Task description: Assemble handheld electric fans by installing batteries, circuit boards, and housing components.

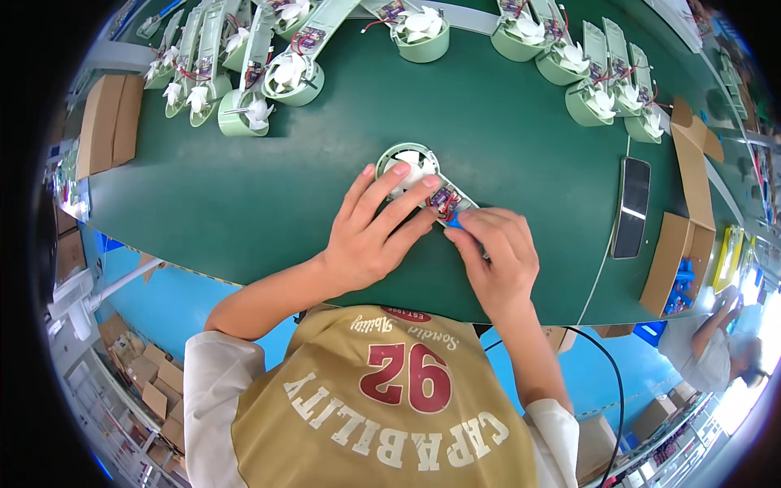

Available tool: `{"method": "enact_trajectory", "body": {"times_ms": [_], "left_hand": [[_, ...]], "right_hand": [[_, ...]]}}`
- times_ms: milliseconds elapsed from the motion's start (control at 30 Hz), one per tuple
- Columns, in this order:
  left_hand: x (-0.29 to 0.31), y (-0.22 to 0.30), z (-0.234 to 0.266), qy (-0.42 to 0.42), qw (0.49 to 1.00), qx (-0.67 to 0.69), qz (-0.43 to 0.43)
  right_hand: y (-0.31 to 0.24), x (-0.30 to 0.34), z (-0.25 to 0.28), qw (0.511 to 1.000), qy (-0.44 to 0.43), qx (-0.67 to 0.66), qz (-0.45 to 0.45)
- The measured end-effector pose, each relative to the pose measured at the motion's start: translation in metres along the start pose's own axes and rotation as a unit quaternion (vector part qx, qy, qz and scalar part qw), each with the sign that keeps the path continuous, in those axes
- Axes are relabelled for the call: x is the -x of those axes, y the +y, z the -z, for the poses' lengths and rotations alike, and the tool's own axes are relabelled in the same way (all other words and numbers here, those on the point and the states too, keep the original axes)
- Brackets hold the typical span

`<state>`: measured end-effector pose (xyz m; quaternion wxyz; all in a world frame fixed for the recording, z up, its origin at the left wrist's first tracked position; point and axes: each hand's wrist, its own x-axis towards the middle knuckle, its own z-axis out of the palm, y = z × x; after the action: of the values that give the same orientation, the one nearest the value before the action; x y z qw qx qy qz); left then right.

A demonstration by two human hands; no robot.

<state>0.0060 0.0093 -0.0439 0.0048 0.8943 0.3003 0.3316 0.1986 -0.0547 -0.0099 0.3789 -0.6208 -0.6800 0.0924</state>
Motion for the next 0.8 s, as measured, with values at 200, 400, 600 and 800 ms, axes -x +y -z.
{"method": "enact_trajectory", "body": {"times_ms": [200,400,600,800], "left_hand": [[-0.001,0.0,-0.003,0.024,1.0,0.005,0.002],[0.003,0.001,-0.003,0.016,1.0,0.0,0.01],[0.002,0.003,-0.003,0.024,1.0,0.002,0.017],[0.0,0.004,-0.002,0.026,0.999,0.015,0.025]], "right_hand": [[-0.017,-0.001,0.011,0.995,-0.036,0.088,-0.034],[-0.024,-0.006,0.013,0.988,-0.077,0.122,-0.058],[-0.023,-0.007,0.013,0.986,-0.082,0.136,-0.05],[-0.025,-0.013,0.014,0.98,-0.099,0.157,-0.068]]}}
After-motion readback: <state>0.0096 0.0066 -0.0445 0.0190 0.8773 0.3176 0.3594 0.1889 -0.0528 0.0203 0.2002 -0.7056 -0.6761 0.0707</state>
